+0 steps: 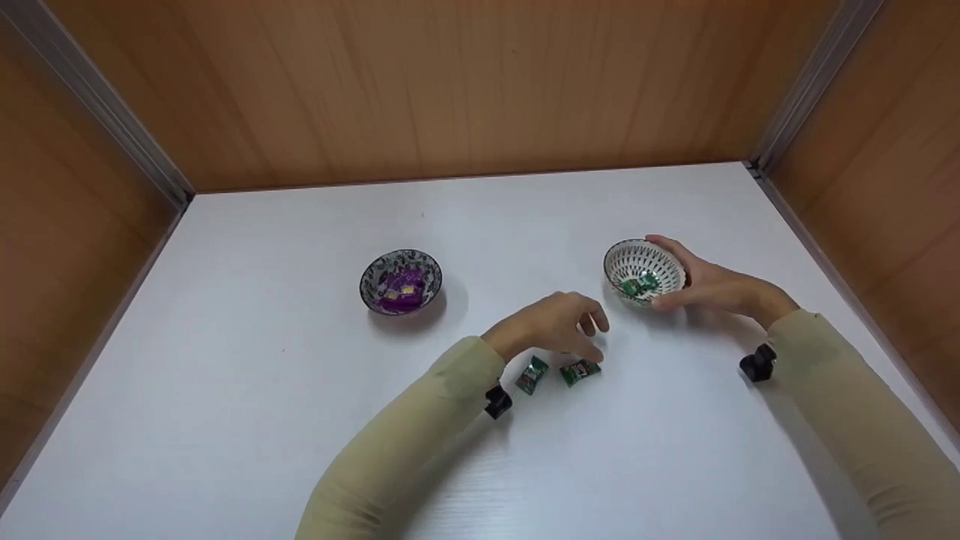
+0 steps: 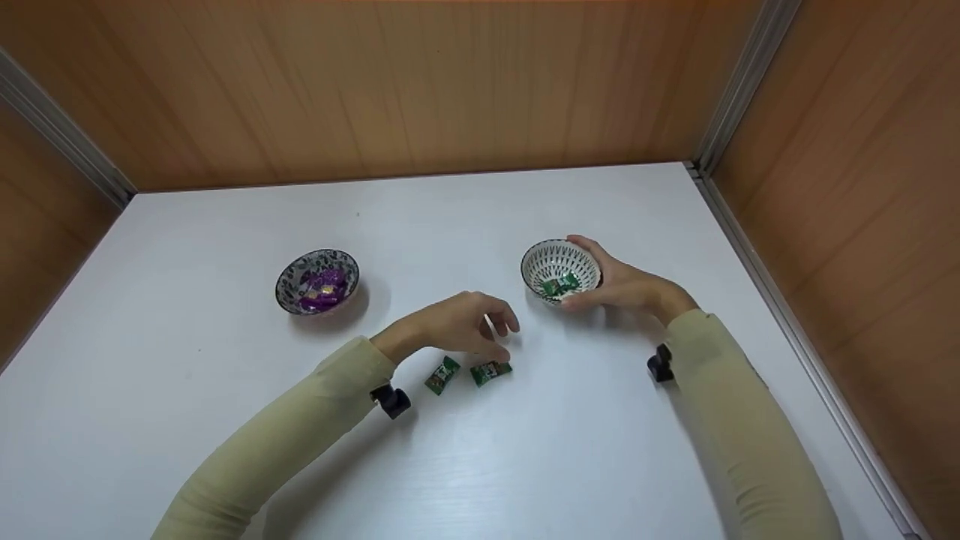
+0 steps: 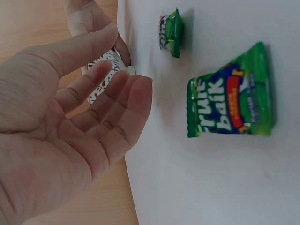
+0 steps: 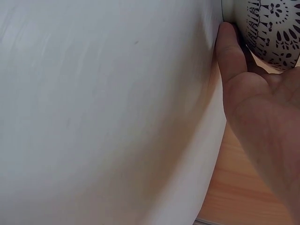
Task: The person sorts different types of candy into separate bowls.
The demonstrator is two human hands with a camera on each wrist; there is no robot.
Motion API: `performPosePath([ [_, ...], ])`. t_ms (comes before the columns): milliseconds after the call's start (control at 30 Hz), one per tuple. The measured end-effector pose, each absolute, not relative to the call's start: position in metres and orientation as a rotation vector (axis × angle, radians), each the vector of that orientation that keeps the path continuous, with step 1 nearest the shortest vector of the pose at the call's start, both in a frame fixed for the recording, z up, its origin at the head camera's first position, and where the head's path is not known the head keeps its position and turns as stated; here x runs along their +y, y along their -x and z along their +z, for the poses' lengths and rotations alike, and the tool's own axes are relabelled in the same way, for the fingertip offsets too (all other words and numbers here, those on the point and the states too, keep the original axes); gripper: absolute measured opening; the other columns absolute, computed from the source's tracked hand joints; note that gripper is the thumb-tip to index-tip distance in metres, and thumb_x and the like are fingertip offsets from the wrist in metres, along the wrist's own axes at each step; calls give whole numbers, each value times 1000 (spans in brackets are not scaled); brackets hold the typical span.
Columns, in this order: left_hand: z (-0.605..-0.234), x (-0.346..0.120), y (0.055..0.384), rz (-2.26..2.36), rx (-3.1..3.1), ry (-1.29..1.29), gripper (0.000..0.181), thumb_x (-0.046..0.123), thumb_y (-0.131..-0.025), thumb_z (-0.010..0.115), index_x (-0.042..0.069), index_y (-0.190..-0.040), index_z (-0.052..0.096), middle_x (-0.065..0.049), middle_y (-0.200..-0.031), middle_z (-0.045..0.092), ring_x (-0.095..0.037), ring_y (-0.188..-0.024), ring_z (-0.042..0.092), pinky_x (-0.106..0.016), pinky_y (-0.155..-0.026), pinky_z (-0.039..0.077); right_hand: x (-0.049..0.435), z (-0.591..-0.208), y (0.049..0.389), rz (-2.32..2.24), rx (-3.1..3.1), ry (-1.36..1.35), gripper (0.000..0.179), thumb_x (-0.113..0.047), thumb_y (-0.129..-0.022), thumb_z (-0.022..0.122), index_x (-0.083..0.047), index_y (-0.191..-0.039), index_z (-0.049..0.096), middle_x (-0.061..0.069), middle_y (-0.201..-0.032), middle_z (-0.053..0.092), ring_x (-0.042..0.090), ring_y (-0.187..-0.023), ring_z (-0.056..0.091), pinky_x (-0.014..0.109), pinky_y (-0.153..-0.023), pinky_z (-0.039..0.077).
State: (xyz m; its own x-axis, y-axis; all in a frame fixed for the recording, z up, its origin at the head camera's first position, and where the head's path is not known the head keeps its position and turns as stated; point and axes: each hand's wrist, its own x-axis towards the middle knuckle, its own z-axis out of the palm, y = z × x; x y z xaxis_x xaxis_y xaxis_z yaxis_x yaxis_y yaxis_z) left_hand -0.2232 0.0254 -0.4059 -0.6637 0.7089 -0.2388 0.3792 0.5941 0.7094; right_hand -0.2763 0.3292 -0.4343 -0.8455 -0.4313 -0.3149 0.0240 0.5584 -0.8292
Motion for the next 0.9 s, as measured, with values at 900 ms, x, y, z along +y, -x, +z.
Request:
performPosePath([
  [900,-420,16,207,695,2311,-919,34,9,-81,86,13,-112,74,4,-92,66,-10,-82,59,-23,-72,49,328,-434,278,-1247,2302,349,108,-27,-83,85,-41,-160,10,6,-162,18,34,-145,20,67,-117,14],
])
